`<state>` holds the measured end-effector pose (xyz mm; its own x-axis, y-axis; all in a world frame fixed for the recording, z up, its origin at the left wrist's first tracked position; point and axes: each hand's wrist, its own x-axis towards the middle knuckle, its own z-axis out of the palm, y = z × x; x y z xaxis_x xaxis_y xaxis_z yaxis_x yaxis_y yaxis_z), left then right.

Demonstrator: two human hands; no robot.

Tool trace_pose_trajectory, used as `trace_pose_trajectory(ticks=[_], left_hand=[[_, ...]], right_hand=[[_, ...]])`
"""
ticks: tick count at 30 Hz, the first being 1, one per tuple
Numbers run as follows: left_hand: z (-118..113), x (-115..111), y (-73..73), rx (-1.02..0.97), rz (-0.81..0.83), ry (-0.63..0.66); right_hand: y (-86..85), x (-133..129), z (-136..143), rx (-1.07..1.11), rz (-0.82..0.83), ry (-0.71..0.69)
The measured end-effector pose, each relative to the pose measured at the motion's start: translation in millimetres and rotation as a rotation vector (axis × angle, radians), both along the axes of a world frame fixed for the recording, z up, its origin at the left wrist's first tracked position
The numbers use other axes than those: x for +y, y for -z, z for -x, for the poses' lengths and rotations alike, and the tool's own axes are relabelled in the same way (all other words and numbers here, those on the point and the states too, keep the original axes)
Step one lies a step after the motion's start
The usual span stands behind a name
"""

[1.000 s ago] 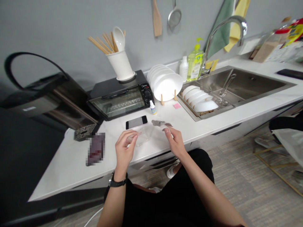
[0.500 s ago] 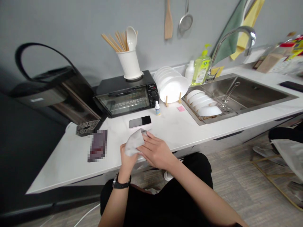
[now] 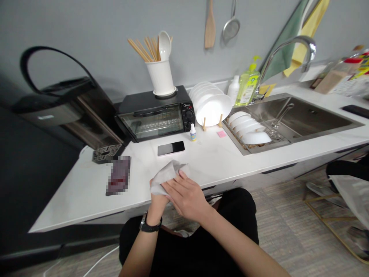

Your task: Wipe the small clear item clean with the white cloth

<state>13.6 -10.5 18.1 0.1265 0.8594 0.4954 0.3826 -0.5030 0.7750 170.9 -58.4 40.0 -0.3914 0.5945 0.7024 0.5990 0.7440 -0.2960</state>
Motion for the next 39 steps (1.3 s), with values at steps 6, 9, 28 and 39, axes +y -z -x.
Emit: trace_pose_trajectory(ticks=[6, 9, 28, 39], left_hand=[[6, -6, -12.7, 0.013, -0.036, -0.029], [-1, -7, -21.4, 0.019, -0.066, -0.022], [4, -18, -21.6, 0.114, -0.140, -0.020], [0, -10, -20.2, 0.217, -0.309, -0.044]], right_hand=[[8.7, 14, -30, 0.057, -0.069, 0.040], [13.0, 17, -34, 0.113, -0.072, 0.160], [23.1, 1, -22, 0.110, -0.042, 0.172], [31.0, -5, -12, 0.039, -0.155, 0.079]])
